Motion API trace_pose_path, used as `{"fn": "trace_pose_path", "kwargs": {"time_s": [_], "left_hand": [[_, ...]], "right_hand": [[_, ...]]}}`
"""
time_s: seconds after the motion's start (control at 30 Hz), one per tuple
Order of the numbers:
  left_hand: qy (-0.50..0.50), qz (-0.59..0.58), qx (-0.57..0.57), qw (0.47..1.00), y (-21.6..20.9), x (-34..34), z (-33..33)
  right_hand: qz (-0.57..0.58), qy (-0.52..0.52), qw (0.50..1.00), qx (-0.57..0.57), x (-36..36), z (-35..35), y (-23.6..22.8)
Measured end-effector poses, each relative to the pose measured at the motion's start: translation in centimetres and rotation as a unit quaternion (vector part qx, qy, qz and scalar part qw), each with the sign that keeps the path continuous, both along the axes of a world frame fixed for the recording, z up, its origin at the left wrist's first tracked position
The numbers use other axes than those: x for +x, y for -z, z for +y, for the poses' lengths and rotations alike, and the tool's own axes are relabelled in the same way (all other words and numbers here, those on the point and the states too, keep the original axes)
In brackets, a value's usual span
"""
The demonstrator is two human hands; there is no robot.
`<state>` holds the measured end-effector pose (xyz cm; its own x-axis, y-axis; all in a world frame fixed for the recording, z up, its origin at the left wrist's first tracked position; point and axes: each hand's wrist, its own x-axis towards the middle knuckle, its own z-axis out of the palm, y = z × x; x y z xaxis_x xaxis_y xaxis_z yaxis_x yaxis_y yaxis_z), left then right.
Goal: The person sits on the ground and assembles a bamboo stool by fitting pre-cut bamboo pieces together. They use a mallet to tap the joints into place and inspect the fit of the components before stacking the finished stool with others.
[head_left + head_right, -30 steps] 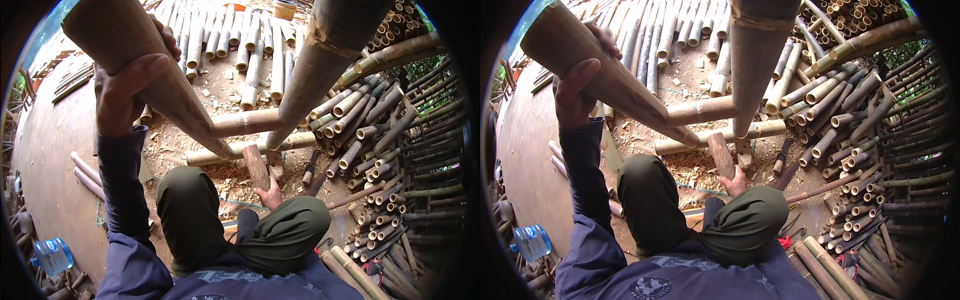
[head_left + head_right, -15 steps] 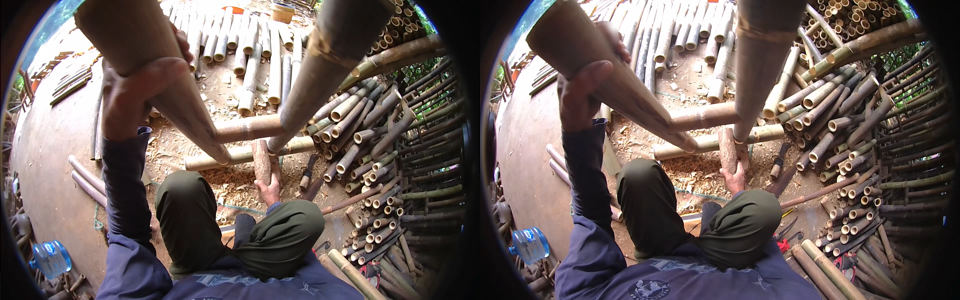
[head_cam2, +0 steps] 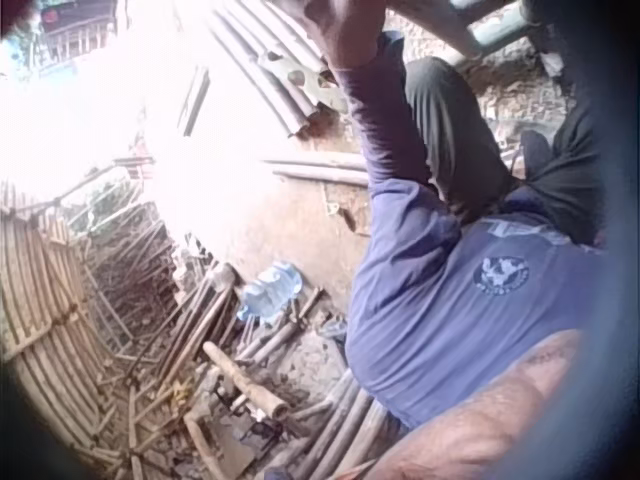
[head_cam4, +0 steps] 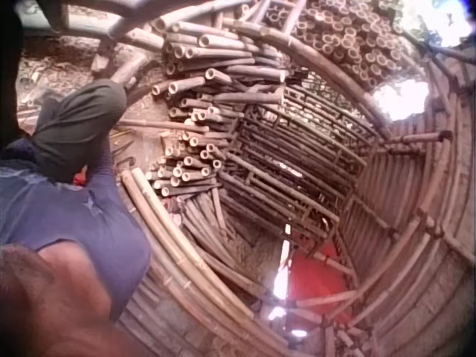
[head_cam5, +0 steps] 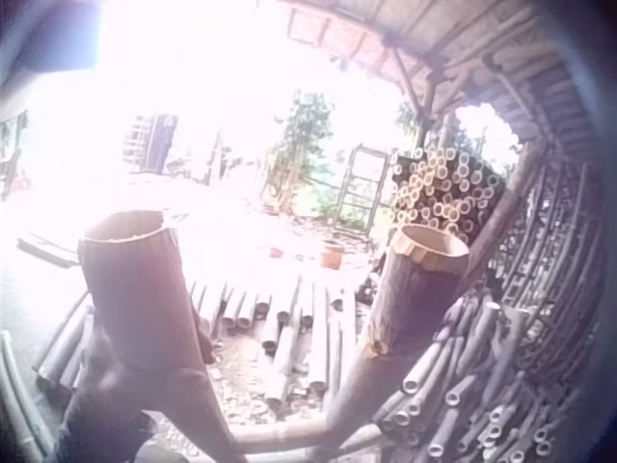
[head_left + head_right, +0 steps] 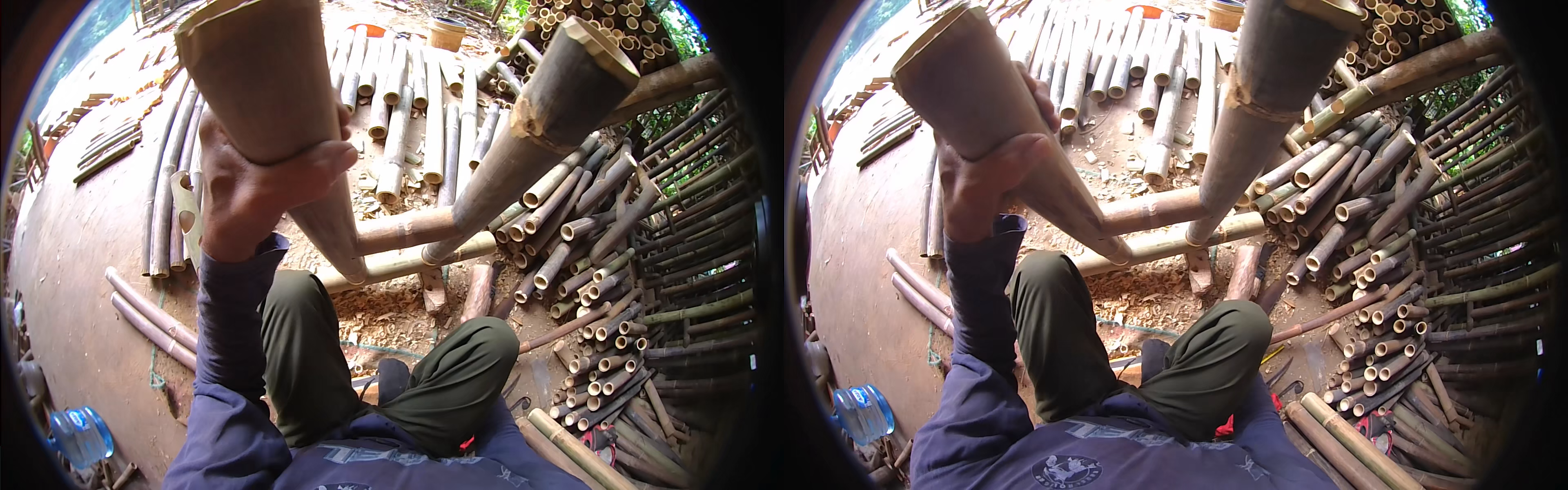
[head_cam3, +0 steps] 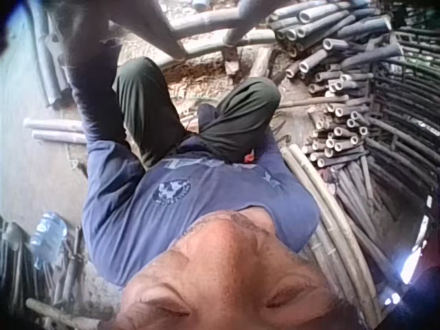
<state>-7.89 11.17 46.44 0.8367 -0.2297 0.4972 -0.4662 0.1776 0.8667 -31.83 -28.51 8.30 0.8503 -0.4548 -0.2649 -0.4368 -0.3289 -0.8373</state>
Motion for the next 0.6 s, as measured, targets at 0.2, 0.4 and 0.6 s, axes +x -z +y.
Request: {"fn": "trace_pose_path", "kwargs": {"time_s": [0.2,0.4,0.6], "left_hand": [[-0.026,-0.019,0.025,0.999,0.2,-0.3,0.8],[-0.024,-0.004,0.008,1.0,0.1,-0.9,0.6],[-0.01,0.006,-0.023,1.0,0.3,-0.3,0.4]], "right_hand": [[0.007,0.009,0.995,-0.095,2.3,-1.0,-1.0],[0.001,-0.054,0.998,-0.012,5.6,-4.8,-12.3],[-0.18,-0.155,0.955,-0.175,8.6,-3.2,-45.3]]}}
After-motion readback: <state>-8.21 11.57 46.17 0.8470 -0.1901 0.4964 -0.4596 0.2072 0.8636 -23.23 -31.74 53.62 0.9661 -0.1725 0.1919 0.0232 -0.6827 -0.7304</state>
